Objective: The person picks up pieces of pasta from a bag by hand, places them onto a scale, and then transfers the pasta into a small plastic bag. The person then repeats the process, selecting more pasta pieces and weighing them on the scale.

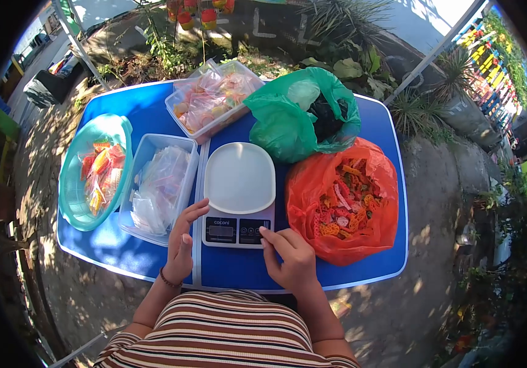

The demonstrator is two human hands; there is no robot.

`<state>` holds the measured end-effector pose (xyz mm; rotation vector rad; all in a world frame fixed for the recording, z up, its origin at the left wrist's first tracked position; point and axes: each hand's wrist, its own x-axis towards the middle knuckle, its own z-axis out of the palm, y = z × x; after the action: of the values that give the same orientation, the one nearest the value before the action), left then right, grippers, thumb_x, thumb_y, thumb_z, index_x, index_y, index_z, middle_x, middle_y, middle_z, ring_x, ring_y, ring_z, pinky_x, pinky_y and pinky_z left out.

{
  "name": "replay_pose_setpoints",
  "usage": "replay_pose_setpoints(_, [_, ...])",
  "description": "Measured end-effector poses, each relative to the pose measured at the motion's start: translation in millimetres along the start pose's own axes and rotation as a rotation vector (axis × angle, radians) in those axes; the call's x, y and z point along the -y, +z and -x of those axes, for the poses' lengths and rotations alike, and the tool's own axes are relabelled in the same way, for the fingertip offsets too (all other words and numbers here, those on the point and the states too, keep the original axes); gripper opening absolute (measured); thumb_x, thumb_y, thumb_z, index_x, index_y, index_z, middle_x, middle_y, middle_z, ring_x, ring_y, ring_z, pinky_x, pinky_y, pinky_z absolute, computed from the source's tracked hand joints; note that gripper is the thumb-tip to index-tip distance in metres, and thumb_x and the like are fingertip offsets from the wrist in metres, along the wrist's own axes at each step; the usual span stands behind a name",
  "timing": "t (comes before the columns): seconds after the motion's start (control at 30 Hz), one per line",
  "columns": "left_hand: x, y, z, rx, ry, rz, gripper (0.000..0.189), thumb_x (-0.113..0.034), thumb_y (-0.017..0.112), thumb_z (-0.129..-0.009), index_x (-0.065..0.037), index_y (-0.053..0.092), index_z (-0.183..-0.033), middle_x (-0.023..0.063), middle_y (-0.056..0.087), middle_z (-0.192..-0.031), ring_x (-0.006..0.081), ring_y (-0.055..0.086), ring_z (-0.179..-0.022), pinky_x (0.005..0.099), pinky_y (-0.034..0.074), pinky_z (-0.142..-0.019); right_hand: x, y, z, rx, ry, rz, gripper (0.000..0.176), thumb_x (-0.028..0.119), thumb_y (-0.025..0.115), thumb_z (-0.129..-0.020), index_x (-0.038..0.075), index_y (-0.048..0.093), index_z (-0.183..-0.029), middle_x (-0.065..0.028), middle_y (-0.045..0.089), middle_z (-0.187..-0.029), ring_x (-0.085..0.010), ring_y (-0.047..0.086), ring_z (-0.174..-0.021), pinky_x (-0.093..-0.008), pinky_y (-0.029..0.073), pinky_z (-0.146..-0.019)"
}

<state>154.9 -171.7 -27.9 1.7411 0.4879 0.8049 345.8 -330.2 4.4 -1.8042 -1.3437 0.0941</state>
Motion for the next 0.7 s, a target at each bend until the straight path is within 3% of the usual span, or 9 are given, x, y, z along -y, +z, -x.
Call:
replay_pose_setpoints(0.1, [-0.2, 0.5, 0.8, 0.012, -0.003, -0.007, 0.067, -0.057, 0.039, -0.107, -0.001, 0.057, -0.14, 0.021, 0.052, -0.15, 0.033, 0.049, -0.14, 0.0443, 0.034, -0.117, -13.1, -35.8, -12.7, -0.29, 0.109, 0.175, 0.021, -0.004, 0.069, -0.089, -0.001, 0.074, -0.109, -0.0139, 0.067, -0.086, -0.0254, 0.065, -0.07, -0.0327, 0.052, -0.059])
replay_pose_setpoints(0.17, [-0.4, 2.3, 0.8, 0.022, -0.002, -0.004, 0.067, -0.056, 0.039, -0.107, -0.001, 0.057, -0.14, 0.0213, 0.052, -0.15, 0.0332, 0.049, -0.14, 0.044, 0.033, -0.117, -35.1, -55.6, -23.0, -0.333, 0.191, 0.341, 0.024, -0.002, 0.063, -0.092, -0.002, 0.071, -0.115, -0.0178, 0.07, -0.096, -0.0331, 0.069, -0.08, -0.0387, 0.055, -0.068])
replay_pose_setpoints(0.27, [-0.7, 4.8, 0.8, 0.03, -0.001, 0.009, 0.066, -0.055, 0.04, -0.107, 0.0, 0.057, -0.14, 0.0217, 0.052, -0.15, 0.0335, 0.049, -0.14, 0.0436, 0.033, -0.117, -78.1, -74.8, -19.6, -0.182, 0.355, 0.524, 0.028, 0.0, 0.058, -0.094, -0.003, 0.068, -0.12, -0.0228, 0.07, -0.109, -0.0408, 0.069, -0.094, -0.047, 0.055, -0.081])
replay_pose_setpoints(0.3, [-0.9, 5.5, 0.3, 0.032, 0.001, 0.014, 0.066, -0.055, 0.04, -0.108, 0.0, 0.057, -0.14, 0.0218, 0.052, -0.15, 0.0336, 0.049, -0.14, 0.0435, 0.034, -0.117, -79.6, -76.0, -23.9, -0.136, 0.474, 0.481, 0.03, 0.002, 0.058, -0.093, -0.002, 0.068, -0.121, -0.024, 0.07, -0.114, -0.0429, 0.067, -0.103, -0.0521, 0.051, -0.092])
replay_pose_setpoints(0.4, [-1.1, 7.8, 0.9, 0.027, 0.008, 0.021, 0.065, -0.054, 0.04, -0.108, 0.0, 0.057, -0.14, 0.0216, 0.051, -0.15, 0.0334, 0.048, -0.14, 0.0436, 0.034, -0.117, -88.1, -72.0, -34.7, -0.036, 0.536, 0.51, 0.029, 0.006, 0.06, -0.092, 0.0, 0.069, -0.12, -0.0221, 0.071, -0.111, -0.0402, 0.067, -0.105, -0.0502, 0.052, -0.09])
replay_pose_setpoints(0.5, [0.1, 8.6, 1.6, 0.039, 0.014, -0.003, 0.064, -0.053, 0.039, -0.108, 0.0, 0.057, -0.14, 0.0216, 0.051, -0.15, 0.0334, 0.049, -0.14, 0.0438, 0.034, -0.117, -95.3, -65.5, -35.2, -0.005, 0.406, 0.596, 0.024, 0.009, 0.063, -0.092, 0.002, 0.071, -0.114, -0.0202, 0.072, -0.107, -0.0394, 0.068, -0.102, -0.049, 0.053, -0.089])
replay_pose_setpoints(0.7, [-1.6, 12.8, 2.7, 0.057, 0.002, 0.029, 0.064, -0.053, 0.04, -0.108, 0.0, 0.057, -0.14, 0.022, 0.052, -0.15, 0.0337, 0.049, -0.139, 0.0443, 0.034, -0.117, -88.3, -73.0, -47.5, -0.005, 0.491, 0.389, 0.019, -0.001, 0.068, -0.087, -0.004, 0.072, -0.105, -0.0203, 0.075, -0.097, -0.031, 0.075, -0.09, -0.0389, 0.056, -0.081])
